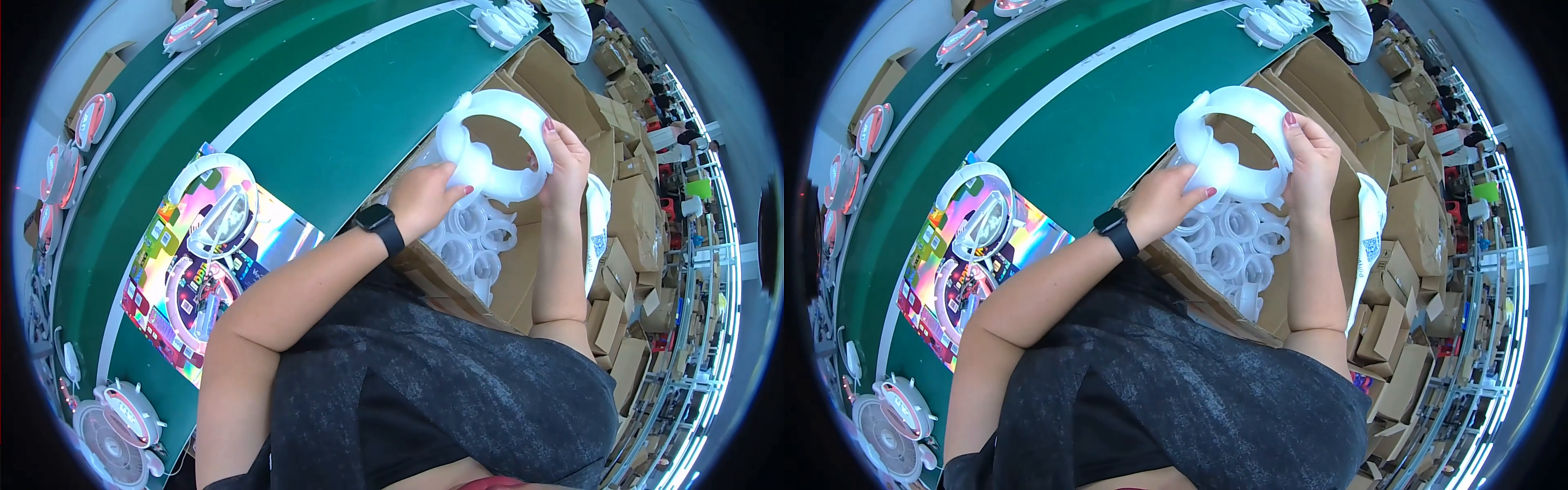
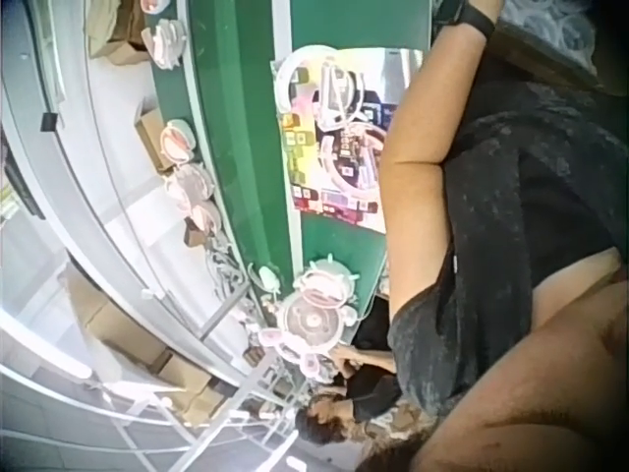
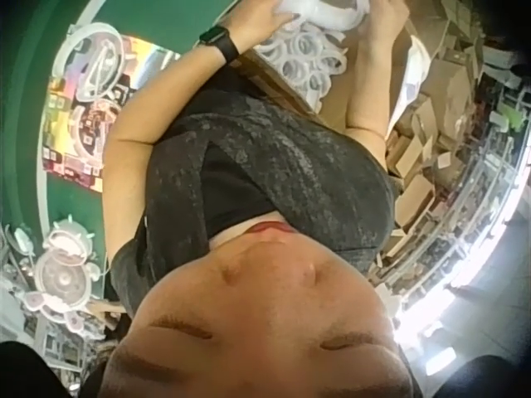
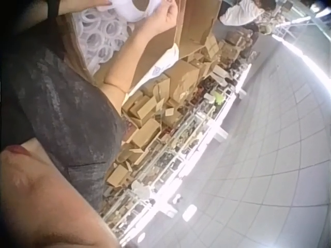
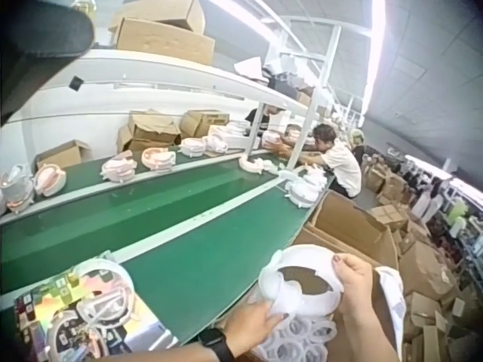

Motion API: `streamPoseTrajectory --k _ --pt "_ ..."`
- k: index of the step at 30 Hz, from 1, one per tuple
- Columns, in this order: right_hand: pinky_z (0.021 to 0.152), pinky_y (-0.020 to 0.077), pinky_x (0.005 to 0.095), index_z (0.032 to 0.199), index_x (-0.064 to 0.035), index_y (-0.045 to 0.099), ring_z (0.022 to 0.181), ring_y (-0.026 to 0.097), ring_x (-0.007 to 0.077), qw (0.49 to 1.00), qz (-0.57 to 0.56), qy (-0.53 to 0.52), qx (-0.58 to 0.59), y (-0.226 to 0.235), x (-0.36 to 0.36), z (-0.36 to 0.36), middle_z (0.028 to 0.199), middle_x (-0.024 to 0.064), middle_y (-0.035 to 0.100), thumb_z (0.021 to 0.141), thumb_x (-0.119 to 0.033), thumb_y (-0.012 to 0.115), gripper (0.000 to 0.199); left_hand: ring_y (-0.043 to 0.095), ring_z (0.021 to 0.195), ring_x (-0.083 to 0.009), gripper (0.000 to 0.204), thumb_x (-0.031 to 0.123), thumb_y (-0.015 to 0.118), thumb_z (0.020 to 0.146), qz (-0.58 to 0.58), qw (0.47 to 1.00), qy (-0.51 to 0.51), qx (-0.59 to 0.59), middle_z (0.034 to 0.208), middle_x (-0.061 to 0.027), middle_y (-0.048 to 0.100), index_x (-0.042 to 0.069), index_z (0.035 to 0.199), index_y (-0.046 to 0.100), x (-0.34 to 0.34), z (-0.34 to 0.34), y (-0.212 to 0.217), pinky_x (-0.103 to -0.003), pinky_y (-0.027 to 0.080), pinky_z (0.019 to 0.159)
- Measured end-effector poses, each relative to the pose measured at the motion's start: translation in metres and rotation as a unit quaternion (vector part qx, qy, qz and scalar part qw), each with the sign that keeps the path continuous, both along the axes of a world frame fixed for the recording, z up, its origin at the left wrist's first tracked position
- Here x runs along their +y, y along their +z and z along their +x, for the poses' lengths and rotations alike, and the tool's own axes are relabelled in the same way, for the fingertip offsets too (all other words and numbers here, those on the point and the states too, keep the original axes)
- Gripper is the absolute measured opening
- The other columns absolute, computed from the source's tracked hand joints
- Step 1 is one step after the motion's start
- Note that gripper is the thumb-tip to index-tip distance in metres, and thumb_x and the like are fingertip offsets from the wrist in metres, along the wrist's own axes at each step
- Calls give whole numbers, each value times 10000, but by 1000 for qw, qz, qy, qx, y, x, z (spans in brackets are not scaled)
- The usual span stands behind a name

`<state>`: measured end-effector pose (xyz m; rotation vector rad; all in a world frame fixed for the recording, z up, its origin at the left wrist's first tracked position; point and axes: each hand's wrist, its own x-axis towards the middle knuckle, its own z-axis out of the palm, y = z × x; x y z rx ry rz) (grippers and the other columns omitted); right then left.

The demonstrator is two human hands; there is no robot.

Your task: The person assembles small plastic fans with integrated LED rings by hand, combining fan housings, LED rings, circuit boards, wiring, and other plastic parts.

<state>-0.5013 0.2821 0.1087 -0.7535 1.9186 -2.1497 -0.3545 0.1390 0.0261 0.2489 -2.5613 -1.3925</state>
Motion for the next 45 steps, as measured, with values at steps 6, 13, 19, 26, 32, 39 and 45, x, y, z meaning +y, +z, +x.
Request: streamPoseTrajectory --k 6,13,19,26,32,39,45 --pt "454 428 269 1047 6 633 450 483 116 963 -16 16 -270 -40 12 -52 620 37 557 995 -237 461 302 655 787 -330 212 206 644 933 104 984 -67 131 850 -197 665 -2 925 604 10 30 7 -424 490 688" --pt "515 492 300 1107 26 625 543 550 163 865 -99 304 -387 -93 18 -104 697 90 593 985 -193 437 313 641 954 -128 324 233 660 960 589 779 -149 154 1047 -56 697 4 1190 656 -30 64 29 -289 510 860" --pt "485 483 296 1089 17 629 525 548 156 836 -63 311 -447 -96 -50 -72 693 83 596 982 -221 456 313 658 967 -157 363 291 673 946 533 799 -170 221 1073 -88 705 9 1174 661 -51 87 48 -310 515 886" --pt "450 471 291 1068 6 633 503 545 147 799 -19 319 -510 -85 -38 -4 689 74 599 977 -254 478 315 707 784 -248 414 394 563 984 647 659 -276 266 1002 -160 697 12 1141 599 -51 102 68 -277 557 562" --pt "433 470 289 1012 -1 633 476 535 147 865 21 257 -431 -57 -95 21 686 67 599 973 -238 512 269 681 736 -253 304 198 566 997 591 718 -160 332 908 -139 676 107 1287 573 -77 113 61 -309 539 610" --pt "690 539 396 972 -35 661 731 662 321 878 125 -88 454 -100 -162 -47 843 119 681 944 -238 592 217 682 889 -222 288 235 566 1012 534 769 -58 348 993 -124 686 3 1181 581 -85 132 74 -347 543 840" --pt "850 512 377 1075 -51 683 962 648 347 755 364 -7 546 -119 -168 -40 1050 166 676 901 -264 645 277 691 902 -207 276 223 552 1019 617 711 38 334 1012 -132 694 2 1182 577 -92 148 59 -321 555 812"
